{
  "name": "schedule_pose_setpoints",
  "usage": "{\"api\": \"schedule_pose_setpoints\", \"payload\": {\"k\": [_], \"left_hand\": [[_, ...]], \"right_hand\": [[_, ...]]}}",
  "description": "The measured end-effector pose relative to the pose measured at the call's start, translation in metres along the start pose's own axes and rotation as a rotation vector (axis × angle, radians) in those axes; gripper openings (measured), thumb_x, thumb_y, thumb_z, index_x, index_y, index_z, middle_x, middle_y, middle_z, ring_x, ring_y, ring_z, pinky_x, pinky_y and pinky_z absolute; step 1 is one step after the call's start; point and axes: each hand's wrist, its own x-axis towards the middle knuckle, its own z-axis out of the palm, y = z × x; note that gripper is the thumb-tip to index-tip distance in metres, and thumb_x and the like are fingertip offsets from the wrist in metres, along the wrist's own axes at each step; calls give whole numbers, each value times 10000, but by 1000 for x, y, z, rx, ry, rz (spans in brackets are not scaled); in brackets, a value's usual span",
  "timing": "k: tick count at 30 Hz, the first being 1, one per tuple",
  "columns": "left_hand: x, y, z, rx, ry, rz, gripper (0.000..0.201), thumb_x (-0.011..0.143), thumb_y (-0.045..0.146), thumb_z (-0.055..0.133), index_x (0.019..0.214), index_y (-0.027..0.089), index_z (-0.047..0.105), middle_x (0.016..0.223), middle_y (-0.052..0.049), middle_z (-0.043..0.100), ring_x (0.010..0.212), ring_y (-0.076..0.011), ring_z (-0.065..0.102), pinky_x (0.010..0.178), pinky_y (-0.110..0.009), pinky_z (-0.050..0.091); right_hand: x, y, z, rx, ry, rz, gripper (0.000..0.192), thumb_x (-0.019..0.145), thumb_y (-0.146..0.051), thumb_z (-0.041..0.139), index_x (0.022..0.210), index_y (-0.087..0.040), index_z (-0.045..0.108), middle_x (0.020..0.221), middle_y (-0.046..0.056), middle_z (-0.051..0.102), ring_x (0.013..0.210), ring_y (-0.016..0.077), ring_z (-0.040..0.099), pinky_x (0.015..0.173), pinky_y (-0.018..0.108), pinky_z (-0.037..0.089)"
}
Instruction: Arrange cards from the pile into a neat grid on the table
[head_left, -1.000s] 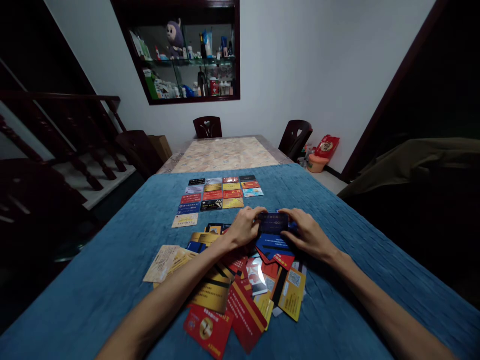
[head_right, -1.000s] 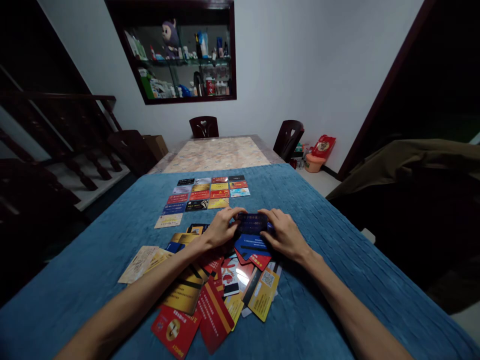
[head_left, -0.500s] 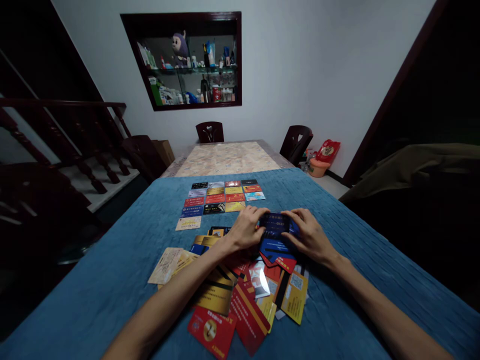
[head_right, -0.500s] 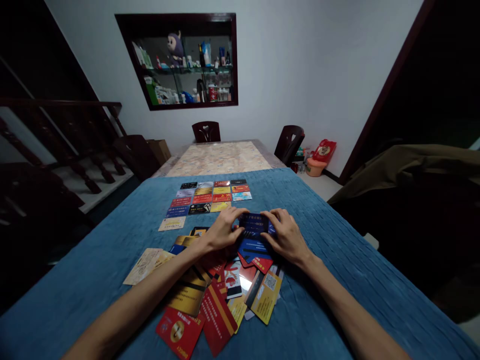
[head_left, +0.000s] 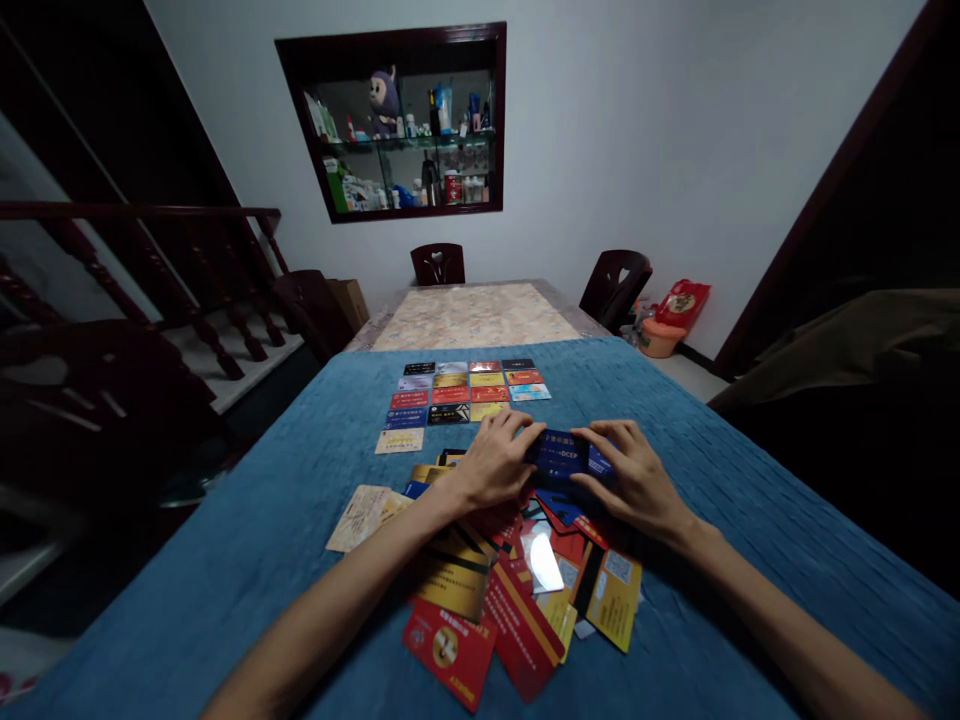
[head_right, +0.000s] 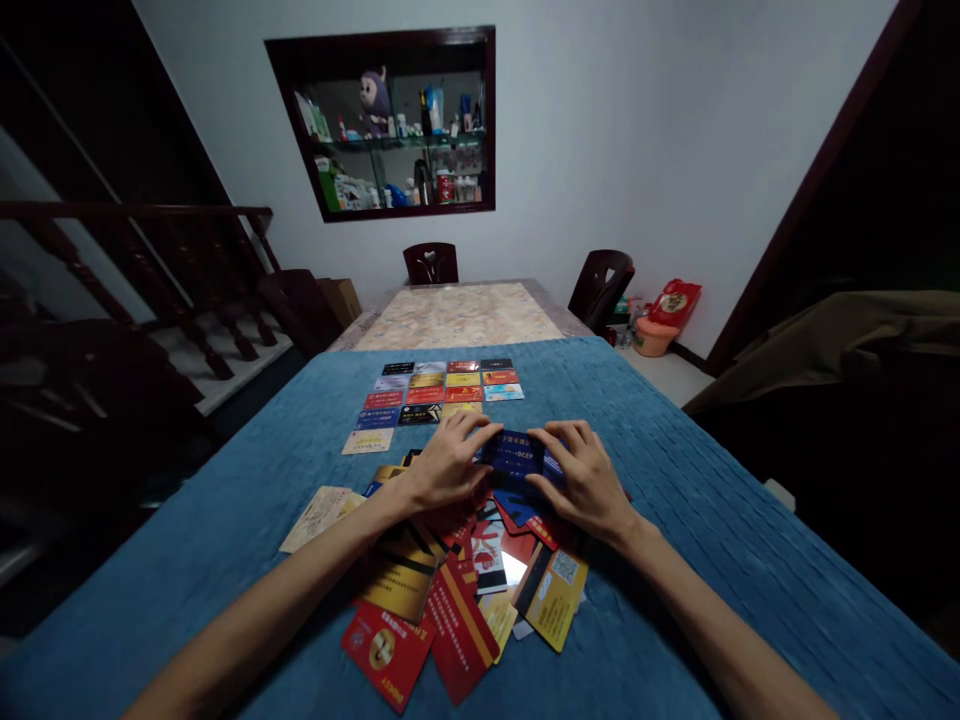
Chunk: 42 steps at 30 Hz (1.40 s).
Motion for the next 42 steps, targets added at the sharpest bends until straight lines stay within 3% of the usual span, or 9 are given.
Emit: {"api": "schedule_pose_setpoints", "payload": {"k": [11,19,30,42], "left_hand": [[-35,-33,-38,72,4,-108,516,798,162,632,1296,178,498,1266,-138,558,1161,-300,465,973,-485,408],[-63,-84,-62,79,9,-210,481,797,188,660,1264,187,547,1227,-116,580,1159,-286,459,1001,-486,415],[-88,-163,-67,70,-50,-399,443,759,185,683,1194,179,599,1199,-95,619,1117,-271,499,987,-466,418],[-106,-192,-54,41,-89,-515,340,752,211,592,1074,171,694,1164,-92,676,1090,-263,581,996,-409,439]], "right_hand": [[46,-30,30,35,-74,-77,493,893,-414,561,1345,-222,525,1132,143,573,1026,311,507,851,473,474],[100,-51,73,129,-127,-156,432,877,-348,587,1284,-207,562,1143,140,568,1039,299,490,900,476,460],[160,-69,149,117,-284,-151,360,853,-322,652,1183,-180,650,1127,118,611,1040,270,469,909,409,435],[182,-82,180,37,-460,-112,357,859,-369,660,1170,-196,695,1135,116,662,1038,285,474,885,392,411]]}}
